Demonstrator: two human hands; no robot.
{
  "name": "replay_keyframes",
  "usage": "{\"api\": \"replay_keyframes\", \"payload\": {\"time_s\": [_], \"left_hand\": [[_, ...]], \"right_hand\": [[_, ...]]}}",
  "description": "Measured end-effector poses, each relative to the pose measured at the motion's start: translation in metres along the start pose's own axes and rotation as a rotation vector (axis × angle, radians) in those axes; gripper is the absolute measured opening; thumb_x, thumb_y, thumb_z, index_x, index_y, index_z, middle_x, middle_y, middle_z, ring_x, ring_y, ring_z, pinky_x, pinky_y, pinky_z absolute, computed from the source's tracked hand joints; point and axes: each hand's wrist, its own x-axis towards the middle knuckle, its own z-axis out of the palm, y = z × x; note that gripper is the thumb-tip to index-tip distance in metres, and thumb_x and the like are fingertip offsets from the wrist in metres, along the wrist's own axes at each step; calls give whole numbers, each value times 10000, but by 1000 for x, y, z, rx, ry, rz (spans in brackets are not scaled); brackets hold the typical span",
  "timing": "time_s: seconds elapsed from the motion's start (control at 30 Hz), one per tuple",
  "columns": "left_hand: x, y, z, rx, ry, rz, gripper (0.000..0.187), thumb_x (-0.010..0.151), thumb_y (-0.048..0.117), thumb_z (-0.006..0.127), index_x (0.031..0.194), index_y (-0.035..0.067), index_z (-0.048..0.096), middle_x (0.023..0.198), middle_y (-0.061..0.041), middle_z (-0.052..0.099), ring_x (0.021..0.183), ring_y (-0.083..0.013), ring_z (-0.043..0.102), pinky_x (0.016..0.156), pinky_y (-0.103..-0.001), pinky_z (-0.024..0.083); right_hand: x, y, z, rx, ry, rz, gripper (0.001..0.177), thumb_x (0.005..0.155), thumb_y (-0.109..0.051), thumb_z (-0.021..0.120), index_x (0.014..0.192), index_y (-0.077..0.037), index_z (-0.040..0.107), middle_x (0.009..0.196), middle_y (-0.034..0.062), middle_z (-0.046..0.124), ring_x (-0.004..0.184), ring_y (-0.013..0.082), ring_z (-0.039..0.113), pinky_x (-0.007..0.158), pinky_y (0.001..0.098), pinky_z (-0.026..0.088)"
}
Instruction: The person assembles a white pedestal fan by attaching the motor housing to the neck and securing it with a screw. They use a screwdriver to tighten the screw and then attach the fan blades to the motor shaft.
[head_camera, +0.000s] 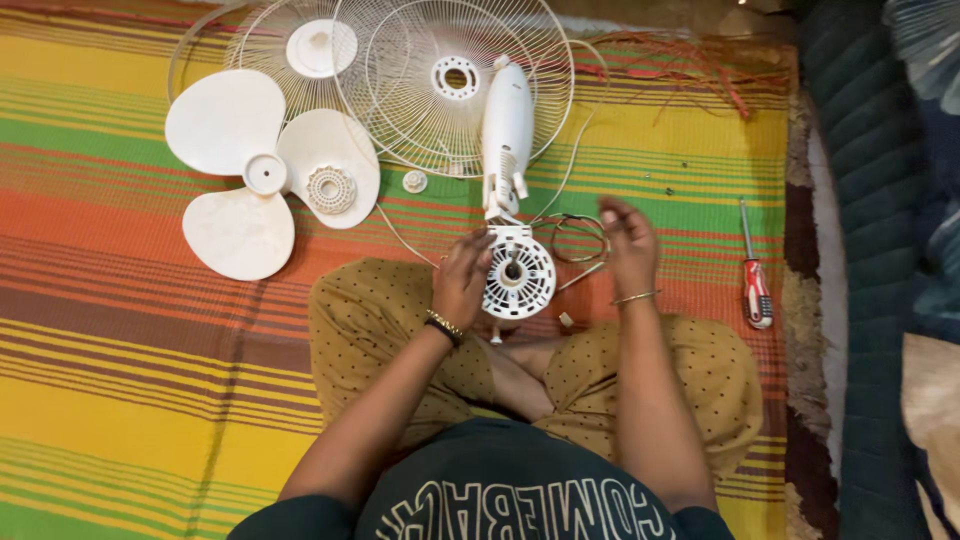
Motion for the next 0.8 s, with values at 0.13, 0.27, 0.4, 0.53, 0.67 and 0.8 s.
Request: {"api": "replay_keyframes", "payload": {"time_s": [0.13, 0.27, 0.4, 0.53, 0.67, 0.8], "left_hand": [[1, 37, 9, 188, -17, 179, 414, 1015, 327, 603, 1325, 55, 636, 1428, -182, 619, 1363, -391, 520, 1094, -497, 399], [-20, 64, 25, 305, 209, 268, 562, 974, 344, 628, 1414, 3, 552, 1417, -233, 546, 1305, -414, 506, 1035, -573, 367], [-68, 89, 51, 245, -189, 619, 409, 949, 255, 641, 1351, 223, 571, 1299, -55, 623, 1246, -297, 602, 1039, -500, 462], [-112, 101, 110, 294, -380, 571, 507, 834, 243, 671, 1319, 126, 582, 1156, -156, 635, 1005, -337, 656, 812, -489, 492], [-121, 60, 138, 467, -505, 452, 284, 889, 145, 605, 1173, 143, 614, 1045, -110, 640, 910, -309, 697, 744, -447, 550], [-129, 30, 161, 576, -480, 515, 201, 879, 143, 605, 1078, 118, 608, 1032, -99, 659, 887, -281, 712, 684, -418, 576]], "right_hand": [[9, -30, -45, 86, 254, 31, 184, 1001, -180, 646, 1155, -92, 694, 1122, 22, 756, 991, 107, 713, 773, 244, 547], [-2, -57, -62, 258, 370, -78, 151, 1019, -142, 634, 1145, -84, 692, 1076, 60, 765, 926, 140, 714, 749, 264, 545], [-20, -99, -73, 441, 451, -243, 151, 1027, -137, 634, 1153, -69, 679, 987, 58, 748, 849, 154, 701, 725, 274, 550], [-52, -143, -68, 519, 427, -350, 136, 1033, -124, 632, 1137, -40, 662, 933, 63, 729, 803, 162, 682, 719, 293, 562], [-100, -174, -55, 447, 321, -392, 158, 1064, -114, 606, 1181, -21, 658, 944, 88, 722, 825, 167, 676, 770, 319, 580], [-137, -187, -37, 416, 267, -374, 156, 1071, -97, 616, 1195, -9, 651, 942, 89, 709, 820, 167, 670, 776, 314, 577]]}}
